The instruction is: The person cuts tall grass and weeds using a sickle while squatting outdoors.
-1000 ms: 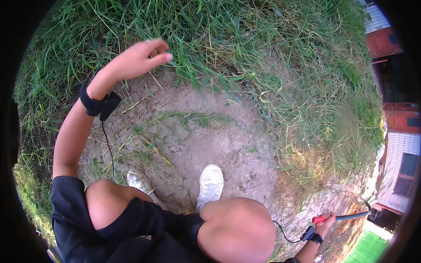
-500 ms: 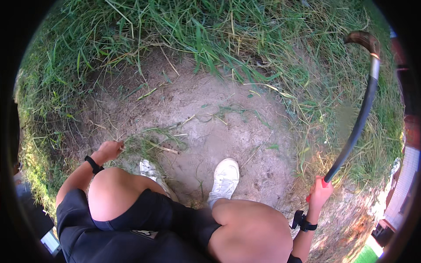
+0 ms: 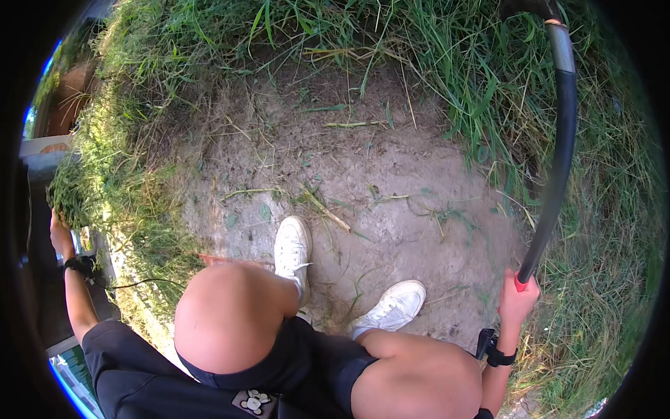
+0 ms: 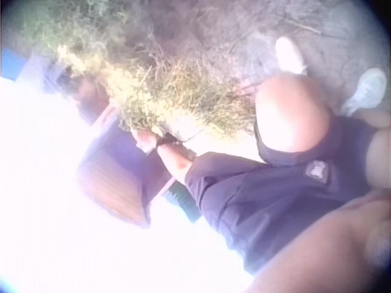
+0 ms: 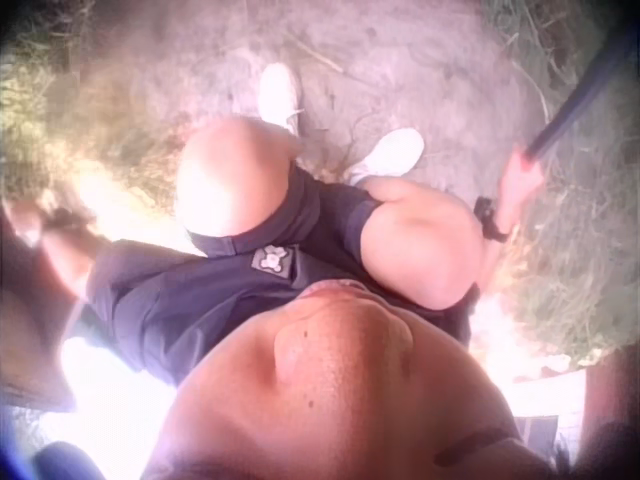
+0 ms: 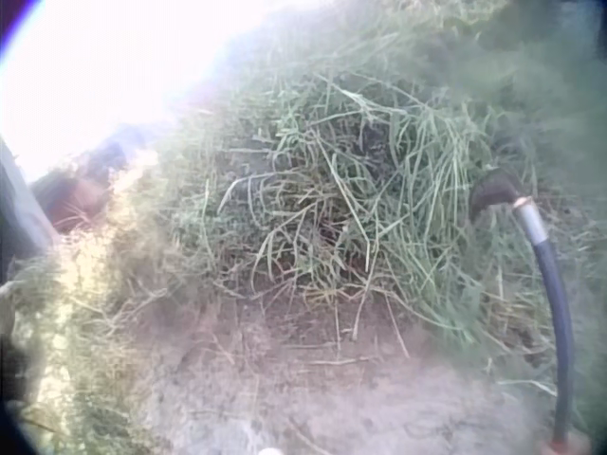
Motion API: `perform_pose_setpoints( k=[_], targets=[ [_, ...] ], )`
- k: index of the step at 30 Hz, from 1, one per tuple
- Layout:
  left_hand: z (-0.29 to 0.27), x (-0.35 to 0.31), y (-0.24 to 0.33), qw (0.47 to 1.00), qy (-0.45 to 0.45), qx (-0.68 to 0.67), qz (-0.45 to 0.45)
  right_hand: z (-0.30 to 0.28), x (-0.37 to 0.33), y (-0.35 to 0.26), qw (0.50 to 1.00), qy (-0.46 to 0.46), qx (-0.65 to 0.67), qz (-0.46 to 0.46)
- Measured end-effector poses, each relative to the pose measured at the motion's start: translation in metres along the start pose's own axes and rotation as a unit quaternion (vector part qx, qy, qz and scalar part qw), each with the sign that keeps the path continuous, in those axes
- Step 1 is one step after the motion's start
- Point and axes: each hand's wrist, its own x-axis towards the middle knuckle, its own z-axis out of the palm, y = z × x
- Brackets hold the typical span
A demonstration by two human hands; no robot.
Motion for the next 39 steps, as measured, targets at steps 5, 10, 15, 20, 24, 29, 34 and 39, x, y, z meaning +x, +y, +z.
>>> perform_pose_setpoints(
  k=[5,10,15,20,24,29,34,39],
  targets=[
    [-0.06,-0.244,-0.226,0.876,-0.186,0.136,-0.423,-0.024,-0.008,0.031,0.998,-0.007,-0.056,0.028],
    [-0.047,-0.423,-0.175,0.536,-0.665,0.171,-0.491,-0.004,-0.012,0.023,0.999,-0.021,-0.02,0.04],
    [0.021,-0.36,0.03,0.619,-0.755,0.015,-0.217,-0.001,-0.003,0.002,0.996,-0.034,-0.076,-0.009],
    [-0.061,-0.206,0.329,0.87,-0.417,-0.201,0.169,0.012,-0.017,0.001,0.994,-0.071,-0.07,-0.037],
    [-0.1,-0.135,0.516,0.855,-0.207,-0.261,0.398,-0.003,-0.034,0.03,0.995,-0.011,-0.087,-0.053],
    [-0.173,-0.121,0.72,0.727,0.018,-0.295,0.62,-0.032,-0.07,0.05,0.989,0.066,0.057,0.12],
    [-0.221,-0.137,0.859,0.699,0.153,-0.23,0.659,-0.055,-0.123,0.096,0.977,0.097,0.079,0.171],
    [-0.205,-0.168,0.949,0.688,0.137,-0.031,0.712,-0.066,-0.163,0.121,0.982,0.129,-0.015,0.135]
  ],
)
